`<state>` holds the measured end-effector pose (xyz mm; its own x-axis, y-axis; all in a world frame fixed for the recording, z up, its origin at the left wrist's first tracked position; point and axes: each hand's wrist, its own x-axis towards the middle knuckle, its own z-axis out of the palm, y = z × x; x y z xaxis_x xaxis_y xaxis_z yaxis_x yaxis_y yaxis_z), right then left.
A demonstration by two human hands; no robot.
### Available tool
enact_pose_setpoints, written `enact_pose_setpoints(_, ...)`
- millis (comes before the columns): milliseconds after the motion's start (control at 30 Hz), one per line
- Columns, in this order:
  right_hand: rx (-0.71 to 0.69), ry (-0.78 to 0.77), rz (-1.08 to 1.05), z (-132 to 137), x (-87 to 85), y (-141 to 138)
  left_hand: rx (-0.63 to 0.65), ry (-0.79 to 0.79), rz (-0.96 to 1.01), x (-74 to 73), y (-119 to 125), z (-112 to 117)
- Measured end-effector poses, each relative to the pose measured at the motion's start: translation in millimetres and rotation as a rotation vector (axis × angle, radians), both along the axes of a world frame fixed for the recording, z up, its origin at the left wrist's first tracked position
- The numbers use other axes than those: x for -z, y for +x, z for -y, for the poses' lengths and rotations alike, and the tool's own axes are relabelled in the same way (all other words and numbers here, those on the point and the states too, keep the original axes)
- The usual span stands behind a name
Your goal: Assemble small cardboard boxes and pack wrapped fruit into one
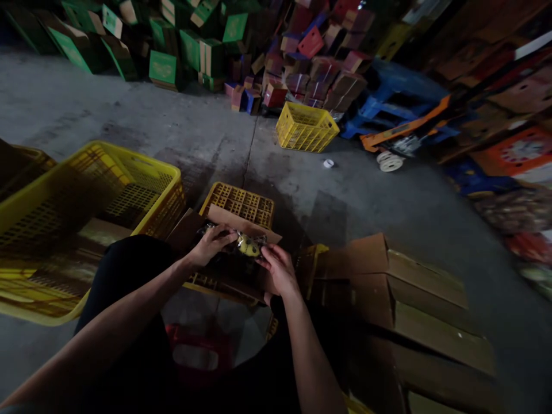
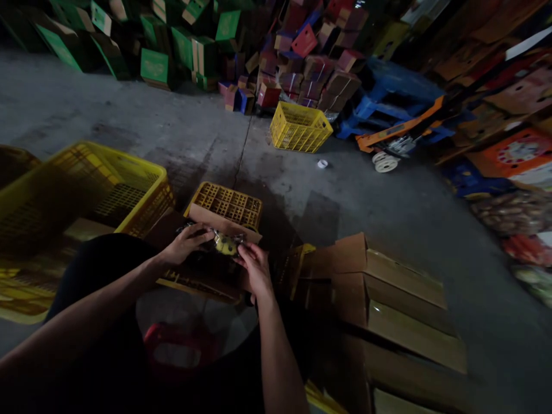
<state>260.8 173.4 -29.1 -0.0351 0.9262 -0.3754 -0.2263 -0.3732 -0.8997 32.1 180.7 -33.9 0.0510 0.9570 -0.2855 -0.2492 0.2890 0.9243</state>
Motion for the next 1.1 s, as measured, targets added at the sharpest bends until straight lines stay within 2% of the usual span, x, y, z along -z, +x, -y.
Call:
enact_pose_setpoints(133, 0.064, 0.004, 0.016, 0, 1.8, -3, -0.029, -0.006, -0.005, 1.0, 0, -1)
enact_pose_setpoints(300, 0.135, 0.025, 0.027, 0, 4.0, -7, -0.022, -0.088, 0.095, -1.8, 0, -2)
enact_pose_setpoints(400, 0.130, 0.022, 0.035, 0, 4.7, -7, 0.091, -0.098, 0.139, -4.0, -3, -1)
enact_pose_setpoints(467, 0.113, 0.011, 0.033, 0, 4.2, -7, 0.191, -0.080, 0.119, -2.6, -4, 0)
enact_pose_setpoints(533, 0.092, -0.001, 0.016, 0, 2.7, -7, 0.234, -0.057, 0.068, 1.1, -5, 0)
enact_pose_setpoints(733, 0.026, -0.031, -0.067, -1, -3.1, -7, 0.143, 0.024, -0.038, 9.1, -9, -5)
enact_pose_setpoints(967, 0.047, -0.031, -0.082, -3, -4.2, -4, 0.214, 0.017, -0.036, -2.2, -10, -3)
enact_pose_setpoints(1100, 0.054, -0.032, -0.075, -3, -6.7, -4, 0.189, 0.002, -0.046, -3.2, -8, -2)
